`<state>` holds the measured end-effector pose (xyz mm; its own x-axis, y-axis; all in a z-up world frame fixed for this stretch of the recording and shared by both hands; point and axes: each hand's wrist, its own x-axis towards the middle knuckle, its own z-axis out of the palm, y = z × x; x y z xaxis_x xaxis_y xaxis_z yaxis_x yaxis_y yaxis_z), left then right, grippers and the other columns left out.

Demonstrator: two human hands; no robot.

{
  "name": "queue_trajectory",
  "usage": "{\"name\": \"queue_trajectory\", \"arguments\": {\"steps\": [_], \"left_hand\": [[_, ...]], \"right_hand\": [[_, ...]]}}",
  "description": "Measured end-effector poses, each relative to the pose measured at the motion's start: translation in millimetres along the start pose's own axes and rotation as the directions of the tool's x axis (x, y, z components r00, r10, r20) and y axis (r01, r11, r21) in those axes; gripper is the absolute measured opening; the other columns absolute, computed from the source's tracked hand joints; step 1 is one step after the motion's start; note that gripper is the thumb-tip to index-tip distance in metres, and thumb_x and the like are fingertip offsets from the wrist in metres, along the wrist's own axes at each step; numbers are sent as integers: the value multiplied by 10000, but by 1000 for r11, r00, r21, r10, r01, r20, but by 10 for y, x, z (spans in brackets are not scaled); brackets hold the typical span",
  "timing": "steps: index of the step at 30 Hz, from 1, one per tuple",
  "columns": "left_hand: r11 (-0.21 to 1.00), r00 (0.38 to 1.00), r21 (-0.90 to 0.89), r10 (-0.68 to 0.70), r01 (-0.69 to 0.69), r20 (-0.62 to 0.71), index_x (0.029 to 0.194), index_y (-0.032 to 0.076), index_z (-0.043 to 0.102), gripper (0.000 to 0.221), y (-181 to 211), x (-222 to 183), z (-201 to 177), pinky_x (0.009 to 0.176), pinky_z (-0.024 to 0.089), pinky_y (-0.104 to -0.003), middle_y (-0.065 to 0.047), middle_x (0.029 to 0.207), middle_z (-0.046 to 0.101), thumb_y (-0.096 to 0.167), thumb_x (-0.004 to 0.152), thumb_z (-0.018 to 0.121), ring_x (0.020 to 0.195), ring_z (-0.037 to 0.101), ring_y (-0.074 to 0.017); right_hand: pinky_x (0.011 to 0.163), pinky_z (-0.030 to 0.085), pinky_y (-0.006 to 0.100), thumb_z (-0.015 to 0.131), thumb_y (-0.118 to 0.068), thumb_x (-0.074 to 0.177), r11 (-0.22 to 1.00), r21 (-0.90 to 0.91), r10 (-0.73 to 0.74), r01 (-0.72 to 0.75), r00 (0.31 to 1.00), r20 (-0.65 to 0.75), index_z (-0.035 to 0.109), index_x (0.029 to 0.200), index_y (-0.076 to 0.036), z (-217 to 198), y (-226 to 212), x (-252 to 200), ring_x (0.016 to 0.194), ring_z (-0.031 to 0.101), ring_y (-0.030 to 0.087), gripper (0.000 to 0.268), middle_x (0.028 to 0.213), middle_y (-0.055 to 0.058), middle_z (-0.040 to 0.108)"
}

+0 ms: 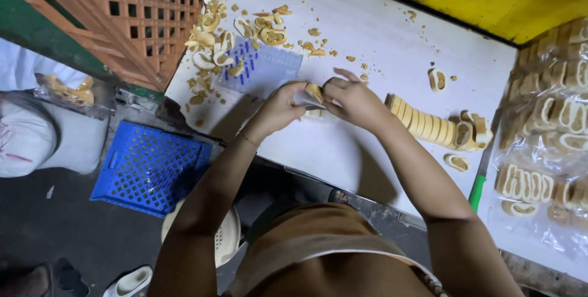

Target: The person places small pieces of bread into plastic bags by hand and with a thin metal blade, organizing them on a work table in a bakery.

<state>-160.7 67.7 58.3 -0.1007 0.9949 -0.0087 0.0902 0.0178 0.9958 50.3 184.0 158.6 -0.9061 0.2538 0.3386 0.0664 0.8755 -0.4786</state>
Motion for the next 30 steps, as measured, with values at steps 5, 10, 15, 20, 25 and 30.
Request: {"name": "queue_trajectory", "arguments": {"steps": [5,10,15,20,25,30], "left_hand": [[997,1000,72,8,-7,-12,1342,10,629,492,213,-58,45,709,603,-251,-90,1273,696,-39,852,631,890,689,-114],[984,996,157,87,-89,23,1296,11,659,466,304,-29,105,693,616,-258,-123,1244,701,-40,834,636,898,704,-119],[986,987,143,-59,80,-148,1033,-5,788,199,530,-86,96,584,593,-286,-100,855,791,6,967,600,658,738,-127],[988,998,-145,62,-60,10,1146,-13,641,184,340,-2,148,693,635,-290,-95,997,710,6,967,607,774,739,-146],[837,892,529,341,-144,-297,1118,52,664,305,-881,121,-615,835,563,-356,-98,1112,713,165,948,890,918,664,-215],[808,909,554,58,200,-413,918,98,763,57,-1525,231,-973,762,540,-374,-88,836,718,139,881,776,787,694,-291]], "right_hand": [[1158,456,427,726,-65,864,995,-100,45,-30,988,146,649,980,-82,301,59,-142,861,710,265,141,892,69,732],[1168,429,459,679,-57,887,942,-325,2,82,968,251,697,1101,-116,400,117,-228,918,728,266,222,976,101,745],[1158,431,512,722,-269,994,884,-314,375,-347,927,30,724,1035,-104,-351,-512,-176,871,719,270,170,836,102,756],[815,520,441,727,-142,684,937,-191,205,-292,904,-375,715,949,-43,735,-186,-433,896,670,358,283,942,152,712],[812,560,425,767,3,783,934,35,333,-355,832,-443,724,949,-25,93,-312,-1163,904,680,348,174,946,137,714],[801,585,397,677,75,757,789,21,538,-614,673,-507,753,987,-25,-974,-506,-2476,926,717,308,262,1003,133,739]]}}
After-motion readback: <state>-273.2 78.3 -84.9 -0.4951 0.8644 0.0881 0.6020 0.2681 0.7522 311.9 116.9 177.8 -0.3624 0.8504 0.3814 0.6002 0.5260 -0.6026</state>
